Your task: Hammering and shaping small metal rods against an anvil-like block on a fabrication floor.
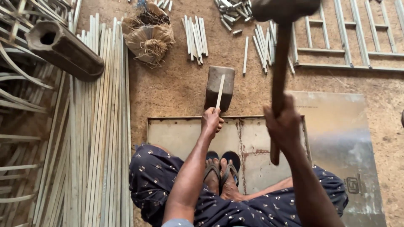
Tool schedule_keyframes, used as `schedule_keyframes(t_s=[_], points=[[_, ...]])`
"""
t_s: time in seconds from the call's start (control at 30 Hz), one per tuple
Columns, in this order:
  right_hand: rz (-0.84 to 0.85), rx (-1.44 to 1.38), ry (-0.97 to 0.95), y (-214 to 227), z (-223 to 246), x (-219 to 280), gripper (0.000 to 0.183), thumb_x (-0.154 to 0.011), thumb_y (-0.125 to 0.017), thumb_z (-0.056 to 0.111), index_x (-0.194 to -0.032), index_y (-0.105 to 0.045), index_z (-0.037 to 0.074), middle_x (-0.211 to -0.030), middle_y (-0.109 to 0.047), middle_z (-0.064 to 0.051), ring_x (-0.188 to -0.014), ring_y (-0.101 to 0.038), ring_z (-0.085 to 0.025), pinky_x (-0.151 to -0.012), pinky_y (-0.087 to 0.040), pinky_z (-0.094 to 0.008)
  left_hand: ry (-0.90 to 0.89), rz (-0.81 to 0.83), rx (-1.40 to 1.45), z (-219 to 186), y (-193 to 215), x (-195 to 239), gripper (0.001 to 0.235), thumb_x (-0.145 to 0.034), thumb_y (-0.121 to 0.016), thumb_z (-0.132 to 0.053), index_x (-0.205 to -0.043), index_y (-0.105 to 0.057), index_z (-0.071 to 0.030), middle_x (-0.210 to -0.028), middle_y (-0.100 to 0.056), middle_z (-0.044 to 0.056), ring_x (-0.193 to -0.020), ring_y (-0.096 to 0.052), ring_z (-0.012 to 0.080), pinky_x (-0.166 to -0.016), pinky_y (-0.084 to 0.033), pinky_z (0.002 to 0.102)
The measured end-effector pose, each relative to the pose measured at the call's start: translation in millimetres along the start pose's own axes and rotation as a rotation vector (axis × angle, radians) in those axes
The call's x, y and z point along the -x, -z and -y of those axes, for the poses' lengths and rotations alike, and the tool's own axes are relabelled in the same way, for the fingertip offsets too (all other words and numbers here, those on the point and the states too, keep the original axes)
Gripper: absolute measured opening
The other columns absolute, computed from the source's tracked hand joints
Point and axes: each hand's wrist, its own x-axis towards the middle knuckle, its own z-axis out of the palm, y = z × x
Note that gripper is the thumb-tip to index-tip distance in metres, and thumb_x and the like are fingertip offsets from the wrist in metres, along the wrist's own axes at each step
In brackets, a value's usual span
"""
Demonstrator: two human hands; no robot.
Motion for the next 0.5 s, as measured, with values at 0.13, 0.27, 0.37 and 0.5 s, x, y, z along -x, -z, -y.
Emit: schedule_keyframes(t_s=[0.13,0.27,0.37,0.5], points=[[0.289,0.373,-0.133,-57,-61,-42,0.022,-0.106,-0.055,0.022,-0.122,-0.048,0.009,-0.071,-0.059,-0.009,-0.051,-0.057,-0.021,-0.042,-0.054,-0.038,-0.008,-0.03,-0.054,-7,-1,7,0.027,-0.103,-0.053,-0.033,-0.11,-0.064,-0.009,-0.068,-0.064,0.008,-0.042,-0.05,0.0142,-0.035,-0.038,0.031],[0.406,0.238,-0.256,-48,-80,-20,0.033,-0.098,-0.06,0.021,-0.125,-0.049,0.006,-0.077,-0.064,-0.006,-0.058,-0.062,-0.017,-0.046,-0.057,-0.035,-0.022,-0.006,-0.043,2,1,0,0.028,-0.104,-0.054,-0.033,-0.11,-0.064,-0.008,-0.067,-0.062,0.008,-0.042,-0.049,0.014,-0.036,-0.037,0.032],[0.33,-0.232,-0.438,-26,-82,30,0.055,-0.09,-0.071,0.025,-0.132,-0.05,-0.003,-0.075,-0.062,-0.009,-0.056,-0.059,-0.018,-0.046,-0.053,-0.032,-0.033,0.015,-0.029,8,0,-2,0.03,-0.105,-0.054,-0.034,-0.11,-0.065,-0.006,-0.067,-0.061,0.008,-0.043,-0.048,0.0141,-0.035,-0.036,0.032],[0.321,-0.442,-0.616,-10,-108,93,0.049,-0.085,-0.071,0.023,-0.125,-0.052,0.0,-0.069,-0.058,-0.007,-0.047,-0.055,-0.015,-0.037,-0.047,-0.028,-0.147,-0.143,-0.243,31,-5,-38,0.028,-0.101,-0.06,-0.035,-0.11,-0.068,-0.009,-0.073,-0.066,0.01,-0.052,-0.057,0.0196,-0.043,-0.041,0.034]])
